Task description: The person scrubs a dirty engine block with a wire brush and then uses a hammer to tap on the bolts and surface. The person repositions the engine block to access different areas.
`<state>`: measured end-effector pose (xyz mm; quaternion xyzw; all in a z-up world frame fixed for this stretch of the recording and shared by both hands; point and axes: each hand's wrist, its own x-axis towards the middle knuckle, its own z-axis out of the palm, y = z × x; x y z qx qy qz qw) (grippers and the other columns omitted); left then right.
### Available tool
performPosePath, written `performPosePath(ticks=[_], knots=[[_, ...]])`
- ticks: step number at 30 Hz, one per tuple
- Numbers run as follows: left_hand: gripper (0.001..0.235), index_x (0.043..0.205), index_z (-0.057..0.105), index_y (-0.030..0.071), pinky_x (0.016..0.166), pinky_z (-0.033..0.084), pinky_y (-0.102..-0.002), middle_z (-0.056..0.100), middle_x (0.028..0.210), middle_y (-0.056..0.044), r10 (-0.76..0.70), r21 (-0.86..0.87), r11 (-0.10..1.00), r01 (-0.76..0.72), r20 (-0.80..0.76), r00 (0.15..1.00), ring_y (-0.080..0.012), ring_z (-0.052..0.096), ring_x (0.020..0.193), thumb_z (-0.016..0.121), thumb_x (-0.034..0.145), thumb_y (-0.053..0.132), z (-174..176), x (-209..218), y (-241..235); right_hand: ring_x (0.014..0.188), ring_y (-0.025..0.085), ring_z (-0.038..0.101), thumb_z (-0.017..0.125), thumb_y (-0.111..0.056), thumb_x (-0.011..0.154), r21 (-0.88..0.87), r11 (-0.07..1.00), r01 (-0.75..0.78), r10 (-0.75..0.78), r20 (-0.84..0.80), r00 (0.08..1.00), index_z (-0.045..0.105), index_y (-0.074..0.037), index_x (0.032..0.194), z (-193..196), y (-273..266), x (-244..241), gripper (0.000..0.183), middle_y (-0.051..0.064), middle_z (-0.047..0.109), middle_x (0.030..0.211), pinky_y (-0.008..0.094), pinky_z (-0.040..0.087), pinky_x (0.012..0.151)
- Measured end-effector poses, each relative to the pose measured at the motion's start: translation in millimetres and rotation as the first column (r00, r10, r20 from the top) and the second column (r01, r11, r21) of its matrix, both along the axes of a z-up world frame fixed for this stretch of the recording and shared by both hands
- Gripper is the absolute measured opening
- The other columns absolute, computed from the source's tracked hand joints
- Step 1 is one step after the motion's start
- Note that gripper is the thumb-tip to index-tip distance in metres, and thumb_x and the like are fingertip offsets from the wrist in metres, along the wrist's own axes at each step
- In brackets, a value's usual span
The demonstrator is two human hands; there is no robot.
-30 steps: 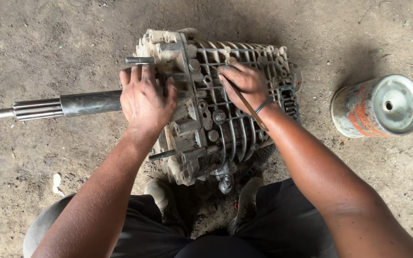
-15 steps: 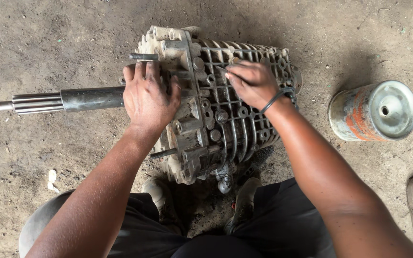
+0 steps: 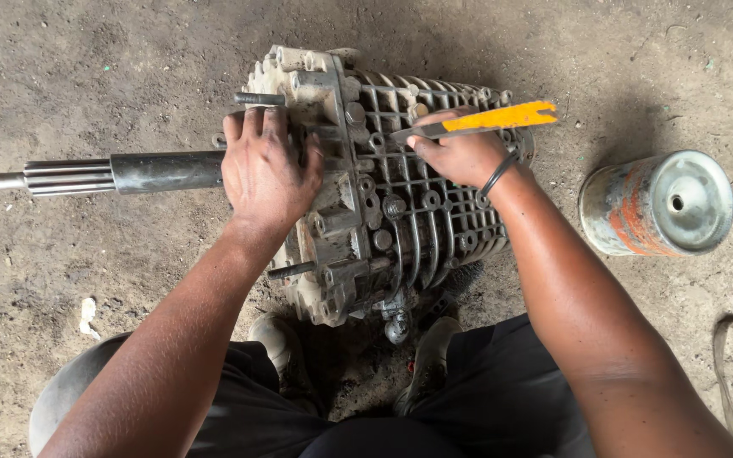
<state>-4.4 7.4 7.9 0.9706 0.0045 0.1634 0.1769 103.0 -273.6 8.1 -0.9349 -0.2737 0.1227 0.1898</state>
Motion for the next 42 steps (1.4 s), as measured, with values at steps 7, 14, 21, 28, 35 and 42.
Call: performPosePath(ticks=[7,14,21,28,35,42], knots=[[0.043,0.116,0.062,-0.007,0.086,0.049,-0.049,0.061,0.105,-0.025,0.025,-0.056,0.998,-0.024,0.018,1.0,-0.0385,0.056,0.1,0.069,0.095,0.029,3,-1,-2,0.106,0.027,0.072,0.07,-0.016,0.097,0.468,0.884,0.002,-0.014,0.023,1.0,0.073,-0.005,0.118,-32,3,-1,0.024,0.011,0.074,0.118,0.037,0.06,0.088],[0.042,0.117,0.061,-0.005,0.086,0.048,-0.049,0.06,0.108,-0.025,0.027,-0.071,0.997,-0.025,0.025,0.999,-0.0398,0.055,0.102,0.069,0.094,0.029,3,-2,-3,0.091,0.026,0.076,0.071,-0.018,0.104,0.207,0.969,-0.133,0.036,0.417,0.908,0.078,-0.008,0.113,-63,4,-2,0.015,0.018,0.074,0.116,0.036,0.063,0.069],[0.044,0.118,0.061,-0.006,0.085,0.049,-0.051,0.06,0.107,-0.024,0.016,-0.055,0.998,-0.016,0.001,1.0,-0.0396,0.055,0.099,0.069,0.094,0.029,4,-1,-2,0.084,0.021,0.075,0.067,-0.02,0.105,0.324,0.94,-0.11,0.029,0.242,0.97,0.077,-0.007,0.105,-58,3,3,0.016,0.011,0.077,0.101,0.033,0.063,0.07],[0.044,0.12,0.06,-0.005,0.083,0.051,-0.049,0.061,0.107,-0.025,0.019,-0.055,0.998,-0.016,0.042,0.999,-0.0395,0.055,0.101,0.069,0.095,0.029,3,-2,-3,0.07,0.016,0.065,0.064,-0.024,0.107,0.326,0.945,0.011,-0.025,0.041,0.999,0.073,-0.007,0.1,-42,-4,0,0.02,0.004,0.069,0.08,0.034,0.055,0.063],[0.044,0.123,0.06,-0.006,0.086,0.05,-0.047,0.064,0.101,-0.02,0.003,0.022,1.0,-0.004,0.01,1.0,-0.0312,0.059,0.094,0.066,0.098,0.03,-9,3,-2,0.057,0.008,0.059,0.066,-0.021,0.105,0.652,0.646,0.396,-0.192,-0.363,0.912,0.065,-0.007,0.091,-76,14,-13,0.02,0.0,0.063,0.072,0.026,0.051,0.051],[0.049,0.128,0.059,-0.007,0.074,0.051,-0.046,0.063,0.102,-0.025,0.052,-0.049,0.997,-0.056,-0.077,0.996,-0.0376,0.055,0.097,0.066,0.096,0.03,-5,3,-4,0.075,0.01,0.067,0.068,-0.009,0.102,0.657,0.751,0.066,-0.22,0.154,0.963,0.068,0.002,0.112,-82,4,-6,0.015,0.003,0.072,0.086,0.028,0.054,0.065]])
